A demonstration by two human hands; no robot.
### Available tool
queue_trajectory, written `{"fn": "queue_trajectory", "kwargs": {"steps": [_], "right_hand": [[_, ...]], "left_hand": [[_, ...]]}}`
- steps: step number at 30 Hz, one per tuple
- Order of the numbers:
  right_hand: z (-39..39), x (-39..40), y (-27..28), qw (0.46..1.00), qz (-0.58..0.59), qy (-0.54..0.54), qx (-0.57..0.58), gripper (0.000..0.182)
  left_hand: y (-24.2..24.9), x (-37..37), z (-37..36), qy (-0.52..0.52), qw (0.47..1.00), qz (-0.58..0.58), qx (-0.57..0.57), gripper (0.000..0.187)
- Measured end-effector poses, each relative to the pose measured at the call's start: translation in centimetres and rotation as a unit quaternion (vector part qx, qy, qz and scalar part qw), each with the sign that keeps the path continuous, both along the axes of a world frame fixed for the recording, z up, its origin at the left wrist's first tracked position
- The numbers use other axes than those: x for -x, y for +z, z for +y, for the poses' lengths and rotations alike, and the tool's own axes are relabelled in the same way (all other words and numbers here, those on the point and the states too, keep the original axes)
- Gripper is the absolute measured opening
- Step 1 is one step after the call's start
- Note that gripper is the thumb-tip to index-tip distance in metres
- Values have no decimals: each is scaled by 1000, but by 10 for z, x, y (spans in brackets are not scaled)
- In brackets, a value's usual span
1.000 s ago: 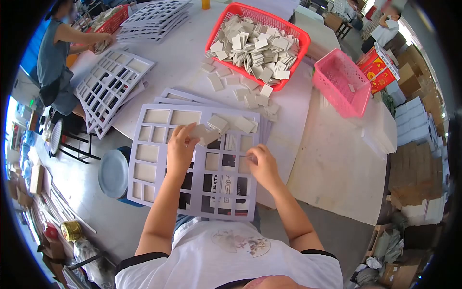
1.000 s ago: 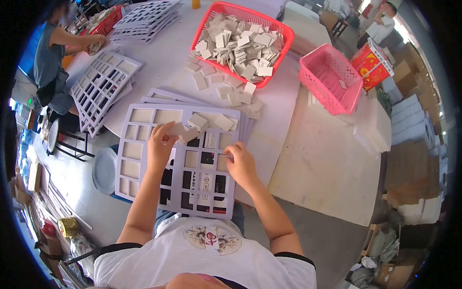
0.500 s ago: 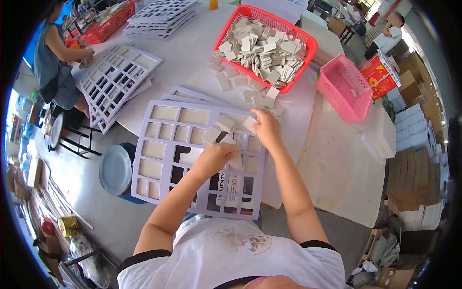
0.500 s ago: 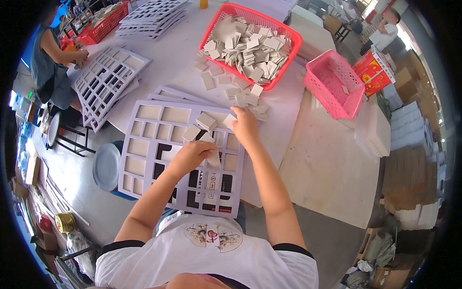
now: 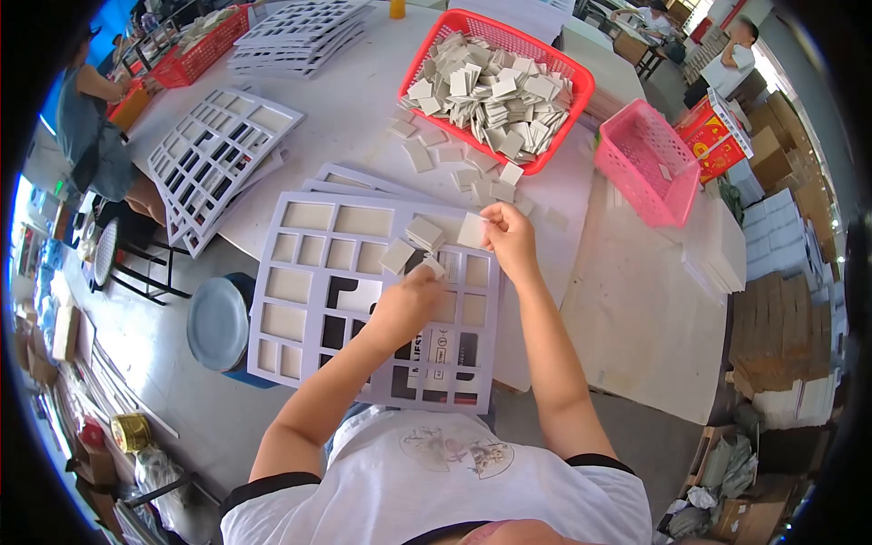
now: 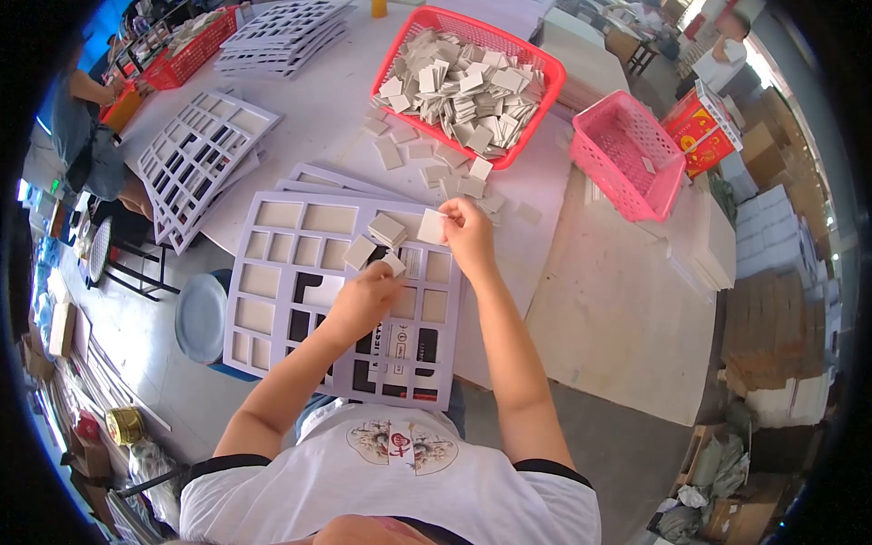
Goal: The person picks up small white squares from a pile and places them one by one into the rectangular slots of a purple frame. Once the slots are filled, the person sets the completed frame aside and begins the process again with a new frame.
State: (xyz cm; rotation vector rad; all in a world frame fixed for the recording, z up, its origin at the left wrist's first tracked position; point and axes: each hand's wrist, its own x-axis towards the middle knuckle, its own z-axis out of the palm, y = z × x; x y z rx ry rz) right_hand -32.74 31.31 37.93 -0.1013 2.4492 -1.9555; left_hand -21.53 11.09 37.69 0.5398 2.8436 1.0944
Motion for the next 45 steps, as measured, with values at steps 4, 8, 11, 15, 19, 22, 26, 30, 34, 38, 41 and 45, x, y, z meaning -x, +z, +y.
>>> {"fn": "queue_trajectory", "kwargs": {"steps": [4,8,11,15,19,22,26,30,34,38,41,45], "right_hand": [[-5,-17,-4,994,-87,42,45,10],[-15,-26,-13,997,-49,59,-23,7],[-18,-28,-21,996,-14,68,-55,7],[-18,-30,-20,996,-28,66,-61,7],[-21,-32,-22,995,-40,73,-56,7],[-23,-37,-14,992,-43,82,-82,10],[-29,-47,-16,938,150,66,-306,12],[-30,-44,-18,912,213,83,-342,13],[-17,-29,-19,892,274,-25,-359,20],[-1,-21,-18,891,195,4,-410,29],[0,-18,-9,895,151,32,-419,28],[4,-12,-3,930,109,12,-351,31]], "left_hand": [[0,10,1,146,976,164,-6,29],[-2,16,1,170,975,140,5,29],[3,17,-3,187,978,30,-89,23],[11,11,-18,230,957,20,-178,16],[25,-5,-42,216,945,-127,-208,11],[24,-23,-51,172,937,-162,-259,14],[12,-43,-52,144,927,-213,-272,16],[16,-51,-45,157,932,-218,-245,10],[18,-55,-41,156,952,-165,-205,9],[14,-56,-43,153,952,-164,-207,9],[16,-55,-43,140,955,-184,-187,9],[8,-58,-42,90,982,-113,-121,7]]}}
